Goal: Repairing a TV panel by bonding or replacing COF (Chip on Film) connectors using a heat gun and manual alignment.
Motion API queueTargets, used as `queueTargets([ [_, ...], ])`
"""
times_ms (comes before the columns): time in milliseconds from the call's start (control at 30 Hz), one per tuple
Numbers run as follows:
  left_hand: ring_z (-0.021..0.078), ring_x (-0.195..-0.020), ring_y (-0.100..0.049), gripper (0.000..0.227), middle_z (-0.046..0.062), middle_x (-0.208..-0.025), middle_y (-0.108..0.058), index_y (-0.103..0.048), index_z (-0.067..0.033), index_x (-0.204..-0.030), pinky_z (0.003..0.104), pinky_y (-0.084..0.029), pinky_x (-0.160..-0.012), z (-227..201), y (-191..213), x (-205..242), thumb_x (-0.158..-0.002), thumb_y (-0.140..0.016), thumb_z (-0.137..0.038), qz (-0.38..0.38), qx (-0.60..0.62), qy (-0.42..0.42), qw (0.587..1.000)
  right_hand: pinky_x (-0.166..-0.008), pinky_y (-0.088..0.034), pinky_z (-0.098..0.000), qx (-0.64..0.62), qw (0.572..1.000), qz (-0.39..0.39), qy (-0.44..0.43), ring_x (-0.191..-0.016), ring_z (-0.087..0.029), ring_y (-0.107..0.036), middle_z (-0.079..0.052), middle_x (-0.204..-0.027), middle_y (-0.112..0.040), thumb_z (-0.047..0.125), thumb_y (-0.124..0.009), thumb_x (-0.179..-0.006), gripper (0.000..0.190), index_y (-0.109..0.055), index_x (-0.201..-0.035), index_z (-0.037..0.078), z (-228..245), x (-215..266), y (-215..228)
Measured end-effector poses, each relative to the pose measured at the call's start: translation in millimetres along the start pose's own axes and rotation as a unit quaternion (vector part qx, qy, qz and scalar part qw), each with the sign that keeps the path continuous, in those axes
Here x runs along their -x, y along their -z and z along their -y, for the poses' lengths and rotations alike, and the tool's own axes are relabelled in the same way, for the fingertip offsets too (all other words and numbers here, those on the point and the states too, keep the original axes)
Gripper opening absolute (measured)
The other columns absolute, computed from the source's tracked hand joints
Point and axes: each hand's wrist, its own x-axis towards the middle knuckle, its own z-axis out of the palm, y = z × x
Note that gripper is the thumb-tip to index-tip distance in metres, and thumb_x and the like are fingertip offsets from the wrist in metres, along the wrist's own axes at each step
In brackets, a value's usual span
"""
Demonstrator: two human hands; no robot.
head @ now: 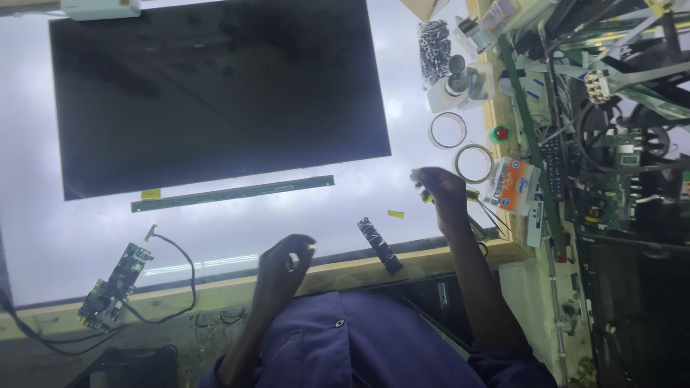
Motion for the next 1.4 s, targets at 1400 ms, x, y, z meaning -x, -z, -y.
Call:
queueTargets([
  [1400, 0.0218, -0.064, -0.067, 0.007, 0.010, -0.074, -0.074, -0.079, -0.0118, -0.087, 0.034, -0.054, -0.060, -47.9, -69.8, -34.2, -0.081, -0.080, -0.016, -0.001, 0.198, -0.015, 0.980, -0.045, -0.043, -0.0230, -0.191, 0.973, 0.094, 0.085, -0.060, -0.010, -0.051, -0.009, -0.080, -0.056, 0.009, -0.069, -0.084, 0.010, -0.071, -0.084, -0.002, -11.2, 80.0, -64.7],
])
